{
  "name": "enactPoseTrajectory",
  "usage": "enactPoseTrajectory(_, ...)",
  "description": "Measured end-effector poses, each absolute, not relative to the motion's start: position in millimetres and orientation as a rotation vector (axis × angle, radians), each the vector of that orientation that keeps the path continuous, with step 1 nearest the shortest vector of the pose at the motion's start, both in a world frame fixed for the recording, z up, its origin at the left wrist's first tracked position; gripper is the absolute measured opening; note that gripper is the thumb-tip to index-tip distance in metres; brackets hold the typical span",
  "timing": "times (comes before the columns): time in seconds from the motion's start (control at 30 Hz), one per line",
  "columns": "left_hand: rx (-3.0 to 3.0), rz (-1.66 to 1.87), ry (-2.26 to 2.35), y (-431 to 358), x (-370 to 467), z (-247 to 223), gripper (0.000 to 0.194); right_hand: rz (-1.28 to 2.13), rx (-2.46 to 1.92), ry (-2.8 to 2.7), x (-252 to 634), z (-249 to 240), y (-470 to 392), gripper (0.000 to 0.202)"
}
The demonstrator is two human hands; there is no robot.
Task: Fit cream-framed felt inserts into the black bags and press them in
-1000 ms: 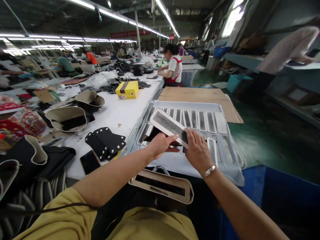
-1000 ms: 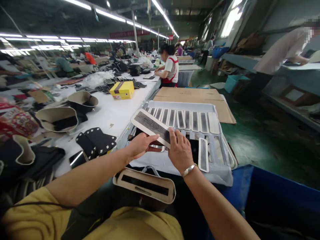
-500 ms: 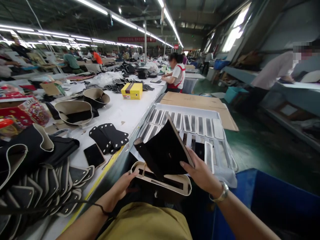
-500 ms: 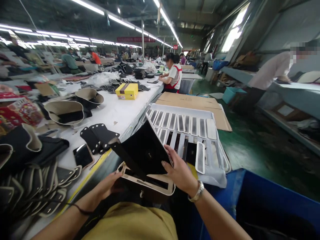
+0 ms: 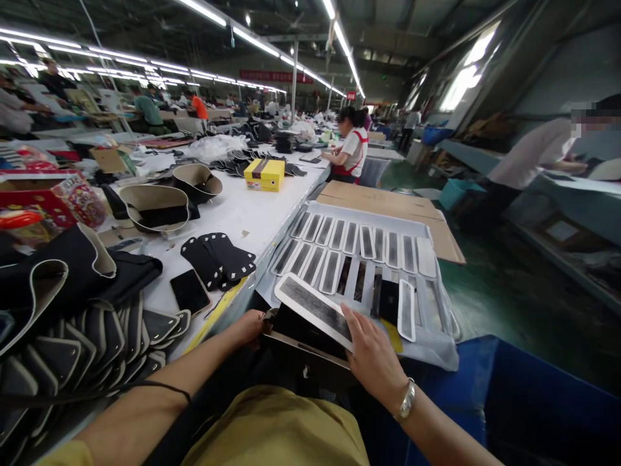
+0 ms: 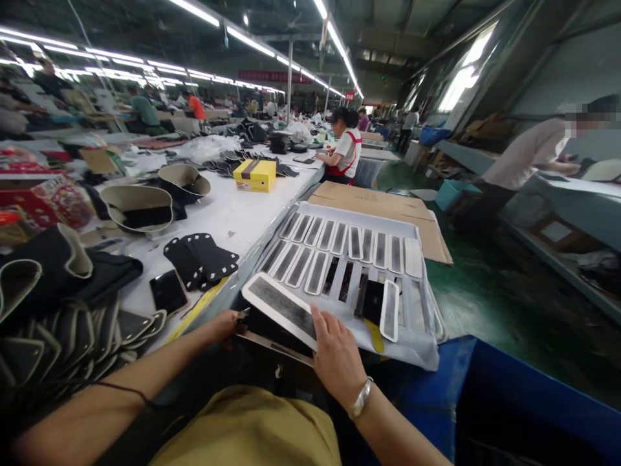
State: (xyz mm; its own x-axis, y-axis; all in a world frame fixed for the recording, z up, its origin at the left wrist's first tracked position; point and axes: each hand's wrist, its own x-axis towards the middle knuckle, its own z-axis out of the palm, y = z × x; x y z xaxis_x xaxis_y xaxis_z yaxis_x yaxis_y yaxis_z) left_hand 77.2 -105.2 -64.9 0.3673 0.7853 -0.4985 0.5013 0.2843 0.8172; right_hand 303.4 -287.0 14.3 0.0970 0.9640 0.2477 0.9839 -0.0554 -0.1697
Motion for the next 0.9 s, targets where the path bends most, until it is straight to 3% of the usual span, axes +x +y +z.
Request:
enactPoseTrajectory(0.23, 1.575, 0.168, 1.186, -102.8, 76.2, -58.9, 0.014, -0.356, -2.208, -2.054, 311.6, 10.6, -298.3, 0.073)
enactPoseTrajectory(0.53, 1.65, 0.126, 1.221, -105.9, 76.6, -49.7, 0.012, -0.464, -2.208, -2.238, 283.6, 11.0, -286.1, 0.065)
enactPoseTrajectory(0.9, 1.603, 0.085, 1.087, -104.2, 71.3, -47.9, 0.013, 0.288, -2.023, -2.409, 308.4, 32.0, -281.9, 0.069)
